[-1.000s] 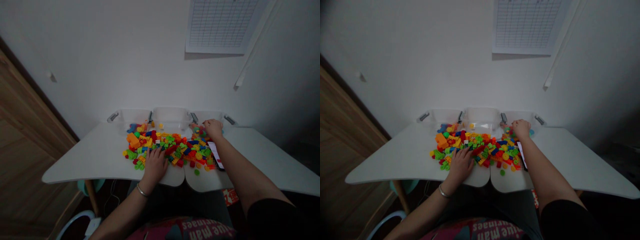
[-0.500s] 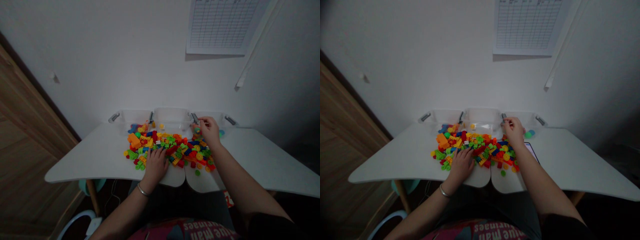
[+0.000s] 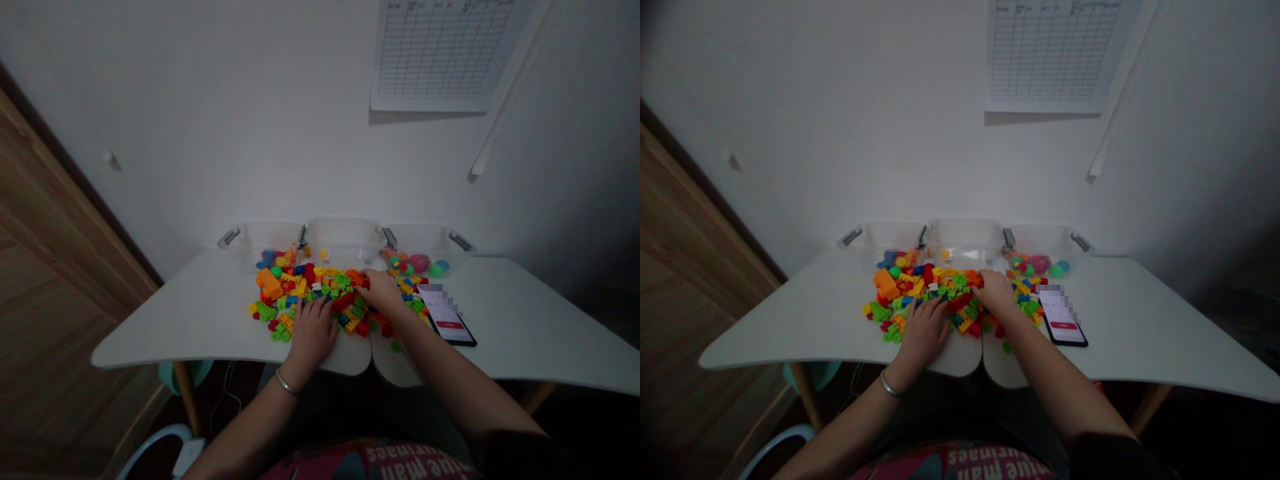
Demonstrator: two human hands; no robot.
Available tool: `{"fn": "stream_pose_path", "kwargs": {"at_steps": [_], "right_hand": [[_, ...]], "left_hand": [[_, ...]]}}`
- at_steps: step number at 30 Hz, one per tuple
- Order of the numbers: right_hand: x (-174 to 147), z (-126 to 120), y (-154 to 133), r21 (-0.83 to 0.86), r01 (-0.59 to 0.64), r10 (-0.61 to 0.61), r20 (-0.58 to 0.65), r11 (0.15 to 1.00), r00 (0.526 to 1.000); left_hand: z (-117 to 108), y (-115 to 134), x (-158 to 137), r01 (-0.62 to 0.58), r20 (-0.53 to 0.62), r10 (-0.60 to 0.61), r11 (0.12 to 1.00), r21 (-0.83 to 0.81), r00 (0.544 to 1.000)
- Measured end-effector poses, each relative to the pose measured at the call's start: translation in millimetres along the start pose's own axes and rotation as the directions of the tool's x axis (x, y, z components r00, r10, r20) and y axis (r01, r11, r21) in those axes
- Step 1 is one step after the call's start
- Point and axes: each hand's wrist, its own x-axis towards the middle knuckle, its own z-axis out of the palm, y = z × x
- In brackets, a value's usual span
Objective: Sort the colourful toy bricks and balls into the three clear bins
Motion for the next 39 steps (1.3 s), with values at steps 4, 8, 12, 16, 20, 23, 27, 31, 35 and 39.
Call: {"fn": "stream_pose_path", "kwargs": {"at_steps": [4,8,12,16,20,23,27,31,35,39], "right_hand": [[-1,1,2,0.003,-0.021,0.021,-0.041,1.000,0.999],[-4,1,8,0.109,-0.008,0.027,-0.176,0.994,0.984],[-19,0,9,0.272,0.107,-0.022,-0.298,0.956,0.954],[-48,-1,2,0.342,0.282,-0.151,-0.362,0.896,0.920],[-71,-2,-7,0.357,0.378,-0.262,-0.332,0.854,0.906],[-77,-1,-11,0.383,0.426,-0.336,-0.282,0.820,0.899],[-78,3,-12,0.430,0.433,-0.340,-0.277,0.792,0.898],[-81,5,-12,0.396,0.452,-0.355,-0.297,0.799,0.887],[-89,4,-7,0.220,0.469,-0.378,-0.354,0.855,0.855],[-96,7,4,0.023,0.439,-0.386,-0.436,0.898,0.813]], "left_hand": [[1,-1,-1,0.000,-0.017,0.000,1.000,0.001,1.000],[1,-2,0,-0.022,-0.016,0.022,1.000,-0.011,1.000],[3,-2,-1,-0.049,-0.045,0.048,0.998,-0.026,0.998],[8,-5,-3,-0.072,-0.095,0.067,0.996,-0.049,0.993],[10,-8,-4,-0.116,-0.146,0.102,0.989,-0.091,0.984],[9,-7,-2,-0.116,-0.176,0.089,0.982,-0.149,0.980],[4,-2,5,-0.120,-0.172,0.077,0.959,-0.256,0.982],[-2,0,8,-0.144,-0.125,0.110,0.940,-0.309,0.986],[-6,-3,9,-0.117,-0.080,0.097,0.944,-0.308,0.992],[-7,-17,17,-0.044,-0.112,0.000,0.920,-0.389,0.994]]}}
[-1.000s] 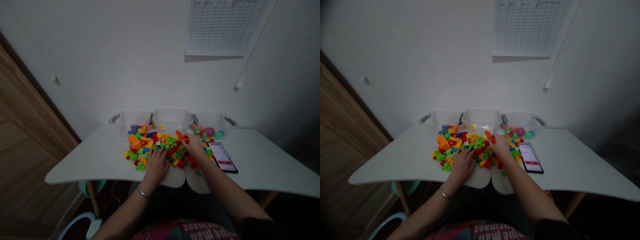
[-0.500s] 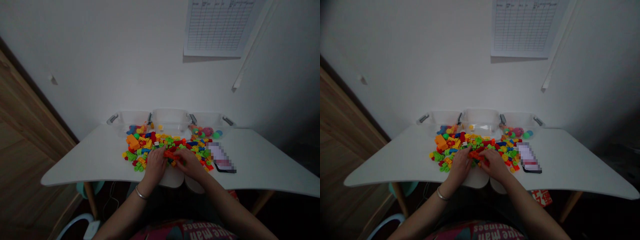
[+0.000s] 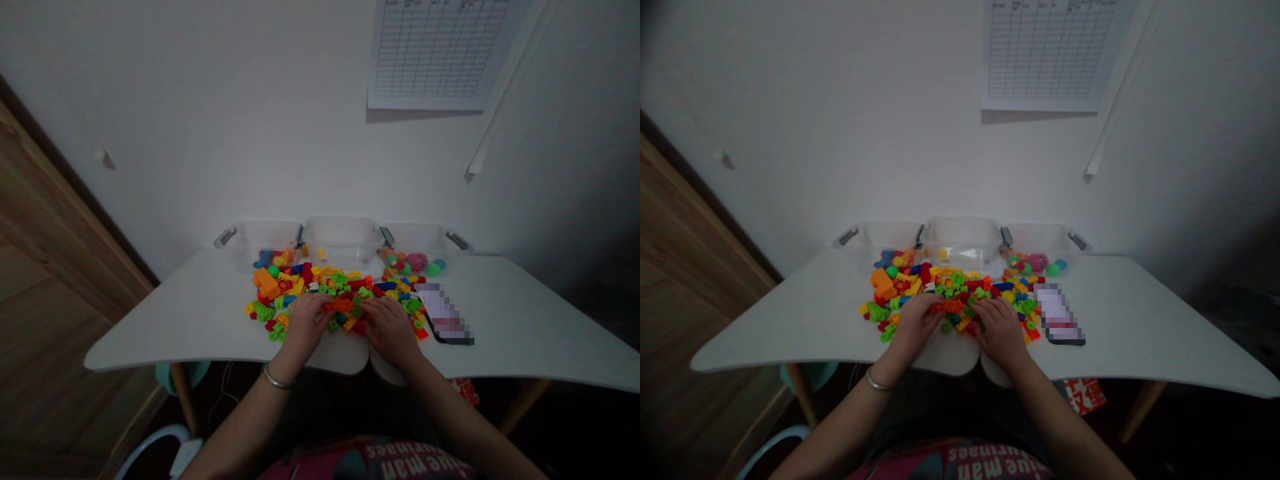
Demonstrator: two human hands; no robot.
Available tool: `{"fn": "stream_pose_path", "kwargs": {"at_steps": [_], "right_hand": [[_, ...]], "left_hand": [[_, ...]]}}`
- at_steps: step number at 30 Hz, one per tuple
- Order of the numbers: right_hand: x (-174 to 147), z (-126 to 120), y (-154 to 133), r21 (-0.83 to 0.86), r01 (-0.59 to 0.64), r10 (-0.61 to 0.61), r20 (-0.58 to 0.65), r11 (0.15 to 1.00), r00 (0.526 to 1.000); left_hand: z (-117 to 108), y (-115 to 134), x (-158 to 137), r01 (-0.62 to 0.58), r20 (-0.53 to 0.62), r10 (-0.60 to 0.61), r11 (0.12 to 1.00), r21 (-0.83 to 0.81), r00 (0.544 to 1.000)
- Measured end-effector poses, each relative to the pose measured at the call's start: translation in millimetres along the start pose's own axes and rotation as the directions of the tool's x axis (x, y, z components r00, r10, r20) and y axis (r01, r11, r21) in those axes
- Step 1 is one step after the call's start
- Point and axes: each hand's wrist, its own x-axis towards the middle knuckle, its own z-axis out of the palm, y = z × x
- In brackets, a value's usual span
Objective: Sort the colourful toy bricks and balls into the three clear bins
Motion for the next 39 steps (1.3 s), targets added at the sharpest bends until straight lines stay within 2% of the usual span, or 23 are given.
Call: {"fn": "stream_pose_path", "kwargs": {"at_steps": [3,5,7,9,11,13,15,21,24,28,30,32,39], "right_hand": [[-6,0,4,-0.082,0.037,-0.040,-0.031,0.996,0.999],[-7,1,4,-0.097,0.024,-0.026,-0.024,0.995,0.999],[-7,2,4,-0.091,-0.009,0.009,-0.003,0.996,1.000],[-7,3,4,-0.070,-0.054,0.055,0.018,0.996,0.998],[-7,5,6,-0.043,-0.102,0.104,0.034,0.994,0.994],[-7,8,8,-0.014,-0.141,0.141,0.046,0.990,0.989],[-7,10,9,0.011,-0.157,0.156,0.054,0.988,0.986],[-7,13,11,0.055,-0.182,0.181,0.029,0.982,0.983],[-8,15,13,0.060,-0.183,0.183,0.019,0.981,0.983],[-9,16,16,0.071,-0.197,0.198,0.005,0.978,0.980],[-9,17,17,0.075,-0.197,0.198,-0.007,0.978,0.980],[-9,16,17,0.075,-0.195,0.197,-0.019,0.978,0.980],[-6,13,15,0.071,-0.190,0.191,0.002,0.979,0.982]], "left_hand": [[-9,-12,15,0.051,-0.129,-0.073,0.984,-0.170,0.989],[-18,-20,27,0.123,-0.189,-0.187,0.945,-0.304,0.964],[-27,-26,38,0.232,-0.207,-0.349,0.868,-0.439,0.914],[-35,-31,47,0.339,-0.193,-0.505,0.770,-0.540,0.841],[-41,-35,54,0.373,-0.177,-0.590,0.685,-0.626,0.788],[-44,-39,58,0.363,-0.177,-0.620,0.640,-0.677,0.764],[-47,-44,63,0.354,-0.197,-0.629,0.637,-0.685,0.752],[-64,-64,92,0.334,-0.318,-0.609,0.718,-0.610,0.727],[-78,-77,111,0.359,-0.348,-0.548,0.801,-0.478,0.760],[-90,-95,128,0.366,-0.435,-0.374,0.925,-0.105,0.819],[-90,-102,130,0.358,-0.408,-0.313,0.933,0.039,0.858],[-87,-108,129,0.345,-0.367,-0.283,0.932,0.115,0.886],[-75,-114,125,0.314,-0.254,-0.243,0.903,0.292,0.936]]}}
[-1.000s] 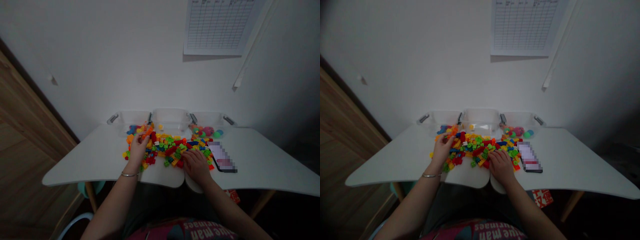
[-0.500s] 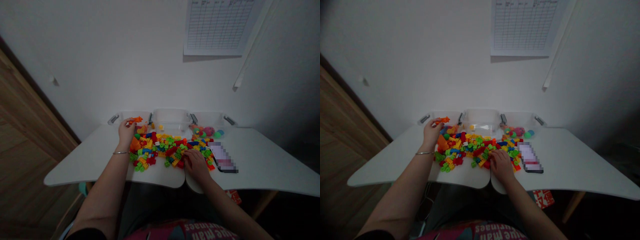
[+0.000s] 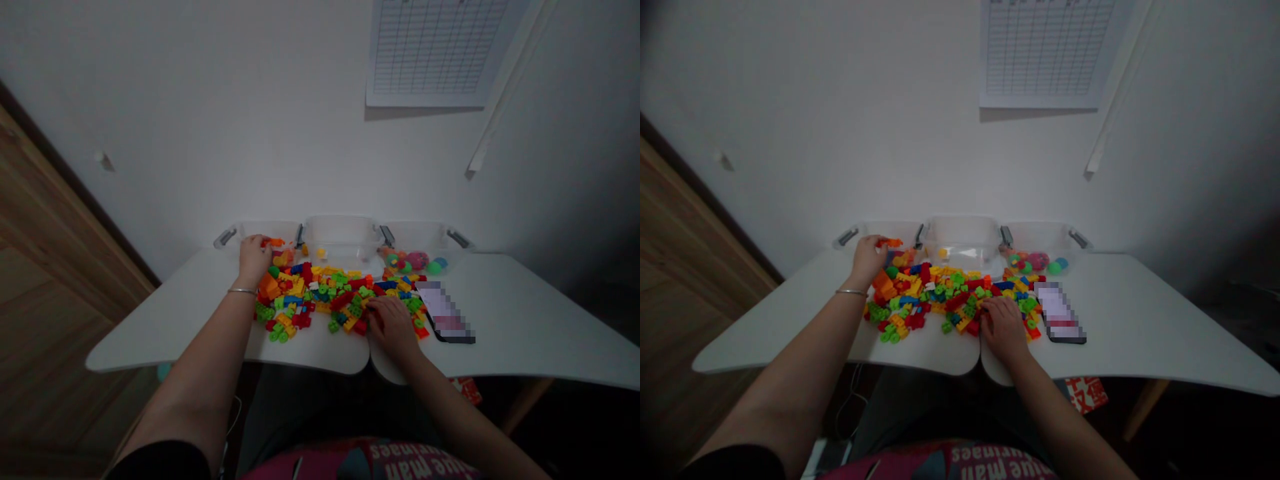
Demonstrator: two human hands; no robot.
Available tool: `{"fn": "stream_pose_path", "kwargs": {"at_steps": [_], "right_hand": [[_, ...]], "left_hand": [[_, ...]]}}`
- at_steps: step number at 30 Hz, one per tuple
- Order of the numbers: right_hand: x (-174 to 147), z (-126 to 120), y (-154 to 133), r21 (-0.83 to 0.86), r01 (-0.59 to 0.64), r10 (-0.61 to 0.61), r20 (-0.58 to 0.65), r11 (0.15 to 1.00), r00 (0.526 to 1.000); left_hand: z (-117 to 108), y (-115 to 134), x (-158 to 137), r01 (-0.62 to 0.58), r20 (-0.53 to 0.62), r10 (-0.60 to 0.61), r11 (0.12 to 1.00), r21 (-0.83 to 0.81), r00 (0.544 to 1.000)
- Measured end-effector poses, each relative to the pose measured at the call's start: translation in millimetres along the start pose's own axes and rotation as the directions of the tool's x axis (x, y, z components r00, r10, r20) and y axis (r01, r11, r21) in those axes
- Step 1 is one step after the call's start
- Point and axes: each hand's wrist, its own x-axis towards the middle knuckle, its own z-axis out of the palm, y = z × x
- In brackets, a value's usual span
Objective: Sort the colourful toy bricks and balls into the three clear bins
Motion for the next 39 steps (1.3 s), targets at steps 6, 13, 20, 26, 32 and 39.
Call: {"fn": "stream_pose_path", "kwargs": {"at_steps": [6,13,20,26,32,39], "right_hand": [[0,1,0,-0.014,-0.011,0.011,0.005,1.000,1.000],[-1,2,2,-0.002,-0.009,0.009,0.005,1.000,1.000],[1,1,1,0.015,-0.017,0.017,0.000,1.000,1.000],[0,3,1,0.015,-0.023,0.023,0.005,1.000,1.000],[-2,2,1,0.003,-0.037,0.037,0.005,0.999,0.999],[-3,4,4,-0.010,-0.040,0.040,0.010,0.999,0.999]], "left_hand": [[5,5,-12,-0.052,0.014,0.050,0.985,0.163,0.999],[9,5,-19,-0.083,0.026,0.080,0.980,0.183,0.996],[7,2,-15,-0.063,0.081,0.050,0.984,0.164,0.995],[-6,18,-18,0.007,0.136,-0.010,1.000,0.018,0.991],[-19,63,-46,-0.191,0.101,0.189,0.981,0.012,0.977],[-7,75,-87,-0.297,0.252,0.284,0.955,0.016,0.925]]}}
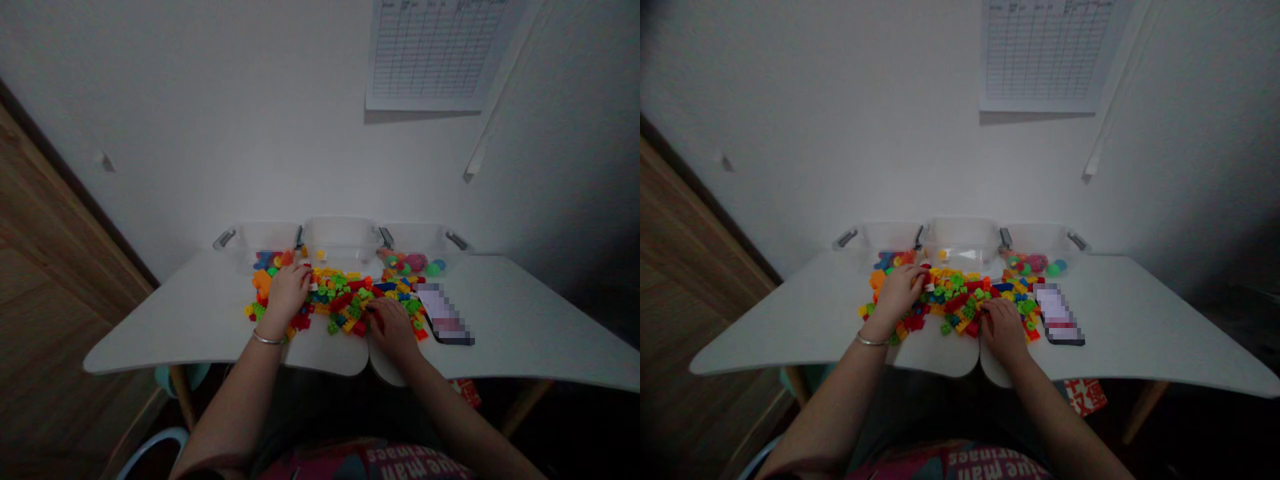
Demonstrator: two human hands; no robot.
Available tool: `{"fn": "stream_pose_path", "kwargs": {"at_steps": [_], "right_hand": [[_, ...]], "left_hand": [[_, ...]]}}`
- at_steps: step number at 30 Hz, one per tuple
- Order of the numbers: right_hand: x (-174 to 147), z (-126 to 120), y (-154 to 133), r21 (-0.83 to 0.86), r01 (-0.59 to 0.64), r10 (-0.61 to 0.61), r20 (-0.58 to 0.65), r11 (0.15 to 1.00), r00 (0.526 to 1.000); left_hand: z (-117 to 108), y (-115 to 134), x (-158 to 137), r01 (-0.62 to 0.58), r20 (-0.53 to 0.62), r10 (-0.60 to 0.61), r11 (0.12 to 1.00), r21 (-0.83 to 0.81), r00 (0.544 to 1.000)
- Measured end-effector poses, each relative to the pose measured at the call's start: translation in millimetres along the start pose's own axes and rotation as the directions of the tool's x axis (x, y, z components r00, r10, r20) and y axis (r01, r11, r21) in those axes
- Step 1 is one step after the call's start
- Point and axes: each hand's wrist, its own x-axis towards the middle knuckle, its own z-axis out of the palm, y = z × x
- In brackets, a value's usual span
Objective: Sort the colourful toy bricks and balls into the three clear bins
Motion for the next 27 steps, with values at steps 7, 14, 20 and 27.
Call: {"fn": "stream_pose_path", "kwargs": {"at_steps": [7,14,20,27], "right_hand": [[0,0,-1,0.008,0.006,-0.006,-0.009,1.000,1.000],[0,0,0,0.036,-0.011,0.011,-0.007,0.999,1.000],[0,1,1,0.034,-0.014,0.014,0.000,0.999,1.000],[-1,1,1,0.006,0.000,0.000,-0.007,1.000,1.000]], "left_hand": [[14,-5,-11,0.022,0.046,-0.031,0.984,0.175,0.998],[18,-5,-14,0.024,0.102,-0.050,0.969,0.246,0.994],[22,-2,-15,0.023,0.139,-0.056,0.973,0.230,0.989],[18,3,-10,0.145,0.126,-0.168,0.974,0.173,0.978]]}}
